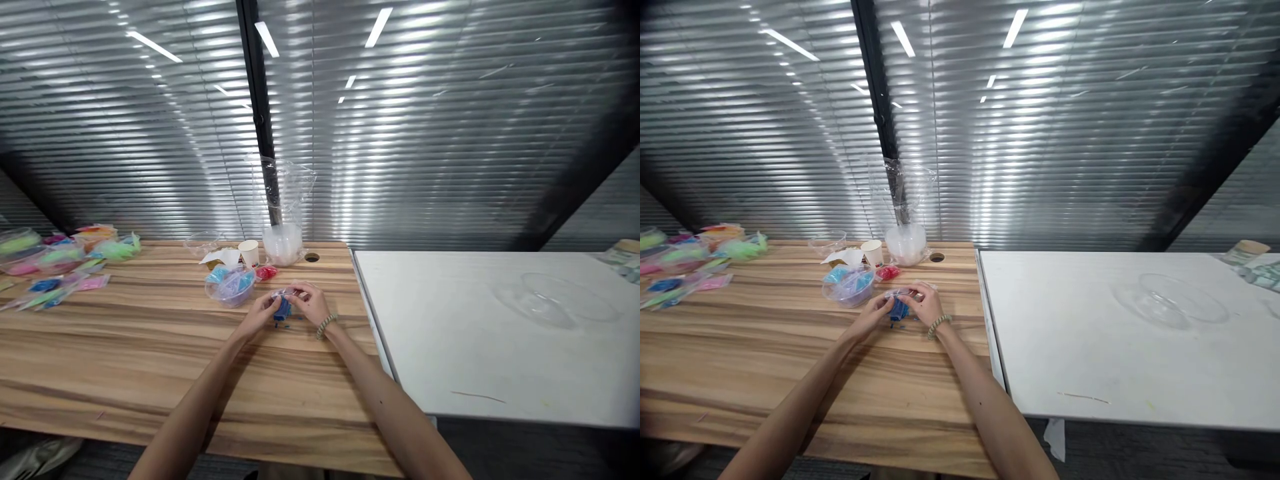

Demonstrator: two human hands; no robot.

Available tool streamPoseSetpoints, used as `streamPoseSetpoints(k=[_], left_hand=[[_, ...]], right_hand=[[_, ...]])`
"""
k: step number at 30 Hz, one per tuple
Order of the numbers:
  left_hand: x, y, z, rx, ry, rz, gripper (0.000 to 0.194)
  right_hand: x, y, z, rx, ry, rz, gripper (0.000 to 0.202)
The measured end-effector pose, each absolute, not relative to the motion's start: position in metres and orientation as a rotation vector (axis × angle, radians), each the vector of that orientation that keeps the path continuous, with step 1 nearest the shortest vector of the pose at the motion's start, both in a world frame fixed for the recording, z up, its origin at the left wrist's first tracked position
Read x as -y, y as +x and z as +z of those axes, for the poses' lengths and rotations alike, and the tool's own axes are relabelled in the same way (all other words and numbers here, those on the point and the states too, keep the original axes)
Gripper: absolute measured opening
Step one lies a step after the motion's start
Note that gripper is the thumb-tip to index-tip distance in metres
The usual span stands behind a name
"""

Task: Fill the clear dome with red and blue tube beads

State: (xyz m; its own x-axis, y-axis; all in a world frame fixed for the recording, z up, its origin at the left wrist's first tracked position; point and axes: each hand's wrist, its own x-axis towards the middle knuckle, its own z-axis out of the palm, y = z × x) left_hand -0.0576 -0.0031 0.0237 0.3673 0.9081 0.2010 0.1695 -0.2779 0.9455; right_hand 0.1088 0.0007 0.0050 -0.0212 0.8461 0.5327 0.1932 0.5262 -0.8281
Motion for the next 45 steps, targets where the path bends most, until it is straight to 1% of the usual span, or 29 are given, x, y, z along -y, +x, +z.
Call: streamPoseSetpoints(k=[8,15,23,30,38,45], left_hand=[[0.006,-0.058,0.032,-1.03,1.773,0.989,0.045],[0.004,-0.062,0.037,-1.129,1.805,1.031,0.04],[0.005,-0.057,0.03,-1.165,1.882,1.1,0.035],[0.009,-0.055,0.034,-1.177,1.966,1.146,0.032],[0.007,-0.06,0.036,-1.155,1.921,1.118,0.04],[0.007,-0.065,0.041,-1.175,1.979,1.119,0.039]], right_hand=[[-0.003,0.107,0.005,1.406,-0.971,0.822,0.019],[-0.002,0.108,0.009,1.456,-0.931,0.873,0.017],[0.0,0.106,0.007,1.582,-0.909,0.879,0.019],[0.004,0.105,0.011,1.623,-0.94,0.83,0.018],[0.006,0.103,0.014,1.571,-0.974,0.801,0.018],[0.007,0.101,0.013,1.585,-0.978,0.759,0.02]])
